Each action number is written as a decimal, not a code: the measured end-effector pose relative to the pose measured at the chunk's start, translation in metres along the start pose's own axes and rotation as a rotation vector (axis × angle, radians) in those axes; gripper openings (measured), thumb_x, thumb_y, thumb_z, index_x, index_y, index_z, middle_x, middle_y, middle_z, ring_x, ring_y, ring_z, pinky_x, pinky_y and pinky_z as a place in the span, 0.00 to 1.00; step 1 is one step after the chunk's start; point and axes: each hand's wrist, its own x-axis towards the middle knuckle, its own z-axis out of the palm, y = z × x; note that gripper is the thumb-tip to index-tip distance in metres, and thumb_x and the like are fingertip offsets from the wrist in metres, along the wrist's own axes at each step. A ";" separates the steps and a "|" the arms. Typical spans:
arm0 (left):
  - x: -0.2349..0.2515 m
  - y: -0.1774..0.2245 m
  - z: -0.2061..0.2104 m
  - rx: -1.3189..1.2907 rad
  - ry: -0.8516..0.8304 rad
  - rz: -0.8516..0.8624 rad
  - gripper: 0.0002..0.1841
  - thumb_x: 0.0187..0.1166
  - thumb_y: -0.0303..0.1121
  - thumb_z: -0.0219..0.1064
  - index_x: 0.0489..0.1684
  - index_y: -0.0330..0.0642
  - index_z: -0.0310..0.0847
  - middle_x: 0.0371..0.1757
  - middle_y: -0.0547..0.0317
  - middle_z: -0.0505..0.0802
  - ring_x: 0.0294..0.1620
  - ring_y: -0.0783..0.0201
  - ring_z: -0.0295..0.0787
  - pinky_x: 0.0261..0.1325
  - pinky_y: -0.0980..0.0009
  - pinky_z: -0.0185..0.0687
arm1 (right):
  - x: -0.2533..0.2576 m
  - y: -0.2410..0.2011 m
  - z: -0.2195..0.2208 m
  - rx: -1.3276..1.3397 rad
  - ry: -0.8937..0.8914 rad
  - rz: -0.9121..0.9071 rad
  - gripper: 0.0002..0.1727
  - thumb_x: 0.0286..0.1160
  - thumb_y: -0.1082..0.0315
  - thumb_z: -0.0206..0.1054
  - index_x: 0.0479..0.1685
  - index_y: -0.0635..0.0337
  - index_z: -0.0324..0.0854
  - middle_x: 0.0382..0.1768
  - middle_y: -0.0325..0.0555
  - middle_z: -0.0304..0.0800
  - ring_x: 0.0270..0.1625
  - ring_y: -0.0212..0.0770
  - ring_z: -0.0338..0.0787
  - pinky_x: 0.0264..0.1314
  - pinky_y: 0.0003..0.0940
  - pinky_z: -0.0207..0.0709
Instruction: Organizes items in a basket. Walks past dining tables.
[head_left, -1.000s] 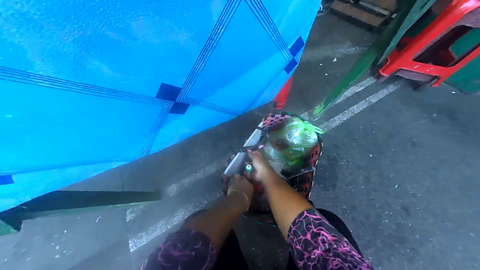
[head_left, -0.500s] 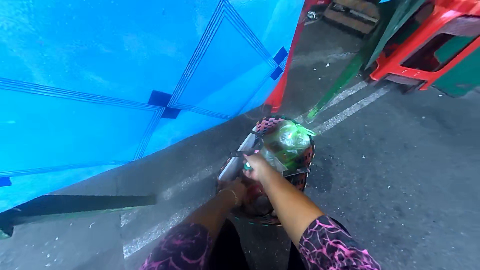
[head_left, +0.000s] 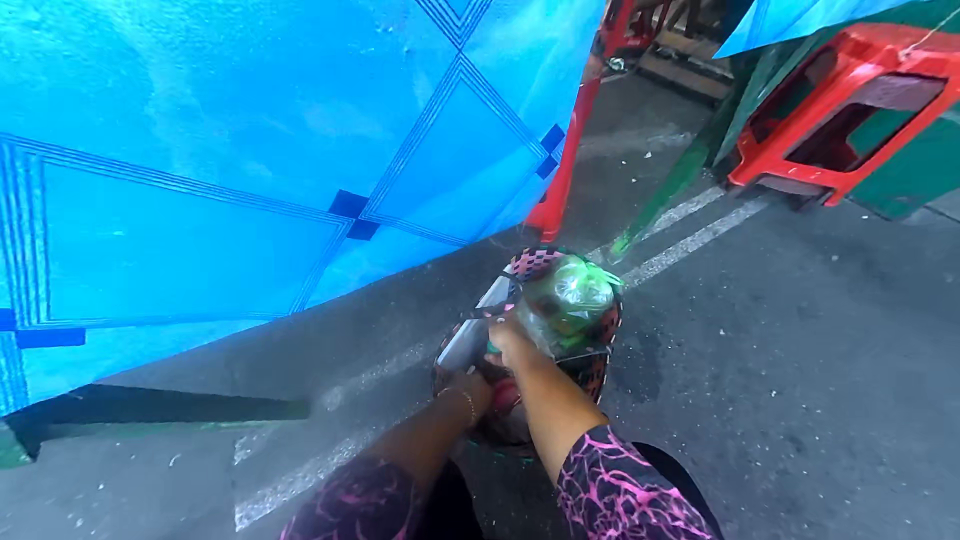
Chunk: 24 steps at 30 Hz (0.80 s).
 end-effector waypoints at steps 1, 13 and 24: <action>-0.005 0.002 -0.003 0.012 0.012 0.001 0.22 0.76 0.21 0.67 0.71 0.31 0.78 0.73 0.29 0.82 0.76 0.30 0.75 0.78 0.33 0.66 | 0.001 0.001 -0.002 -0.005 -0.013 0.021 0.24 0.93 0.62 0.52 0.85 0.55 0.63 0.65 0.60 0.78 0.51 0.48 0.85 0.49 0.41 0.81; -0.093 -0.010 -0.060 0.052 0.135 0.100 0.17 0.84 0.32 0.60 0.68 0.40 0.81 0.59 0.36 0.90 0.66 0.35 0.85 0.65 0.36 0.78 | -0.052 -0.024 -0.034 0.157 -0.127 -0.027 0.25 0.81 0.71 0.62 0.77 0.55 0.67 0.42 0.52 0.77 0.30 0.40 0.80 0.30 0.32 0.79; -0.146 -0.044 -0.061 -0.156 0.592 0.066 0.11 0.79 0.47 0.69 0.46 0.54 0.90 0.35 0.59 0.93 0.39 0.55 0.91 0.42 0.47 0.84 | -0.174 -0.029 -0.130 -0.187 -0.237 -0.241 0.29 0.85 0.69 0.63 0.83 0.39 0.64 0.36 0.50 0.81 0.17 0.33 0.75 0.18 0.24 0.72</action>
